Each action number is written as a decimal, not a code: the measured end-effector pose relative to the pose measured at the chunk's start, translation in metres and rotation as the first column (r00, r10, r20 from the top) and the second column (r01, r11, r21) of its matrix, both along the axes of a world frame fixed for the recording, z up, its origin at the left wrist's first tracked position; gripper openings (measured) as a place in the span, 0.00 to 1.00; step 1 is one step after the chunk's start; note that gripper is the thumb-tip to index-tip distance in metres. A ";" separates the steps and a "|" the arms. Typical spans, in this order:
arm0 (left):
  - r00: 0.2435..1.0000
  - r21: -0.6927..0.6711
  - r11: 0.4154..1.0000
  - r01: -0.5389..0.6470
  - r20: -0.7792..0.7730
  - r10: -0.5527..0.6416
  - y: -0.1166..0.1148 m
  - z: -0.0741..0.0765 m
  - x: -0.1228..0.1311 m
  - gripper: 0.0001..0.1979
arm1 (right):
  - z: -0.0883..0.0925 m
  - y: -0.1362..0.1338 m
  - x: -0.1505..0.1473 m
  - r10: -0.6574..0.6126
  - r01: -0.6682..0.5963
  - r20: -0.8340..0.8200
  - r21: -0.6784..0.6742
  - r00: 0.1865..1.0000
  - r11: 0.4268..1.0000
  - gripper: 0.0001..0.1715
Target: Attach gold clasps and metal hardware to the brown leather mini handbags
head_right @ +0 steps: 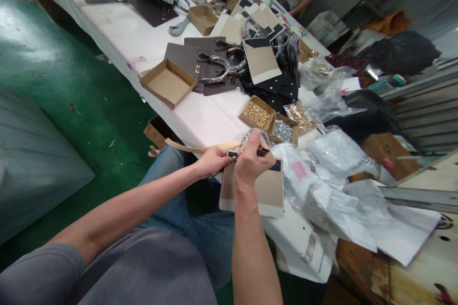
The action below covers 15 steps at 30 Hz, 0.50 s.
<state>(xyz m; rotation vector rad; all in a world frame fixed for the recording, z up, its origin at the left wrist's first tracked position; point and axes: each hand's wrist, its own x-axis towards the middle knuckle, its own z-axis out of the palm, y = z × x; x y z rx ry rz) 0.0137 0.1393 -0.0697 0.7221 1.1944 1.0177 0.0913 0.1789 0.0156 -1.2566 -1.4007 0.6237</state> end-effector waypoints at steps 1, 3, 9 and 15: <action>1.000 0.005 1.000 0.002 -0.002 -0.002 -0.001 0.003 -0.002 0.20 | -0.001 -0.006 0.000 -0.034 0.035 -0.022 0.013 0.999 0.999 0.37; 1.000 0.013 1.000 0.006 0.002 -0.006 -0.002 0.008 -0.004 0.19 | -0.003 -0.013 0.000 -0.067 0.068 -0.045 0.009 0.997 0.998 0.37; 0.999 -0.012 0.999 0.031 -0.044 -0.032 0.006 0.010 -0.005 0.16 | 0.009 -0.002 0.014 -0.018 0.030 -0.245 0.046 0.969 0.998 0.38; 0.995 -0.041 0.998 0.056 -0.082 -0.059 0.013 0.015 -0.003 0.18 | 0.016 -0.009 0.034 0.114 -0.078 -0.279 0.138 0.953 0.987 0.38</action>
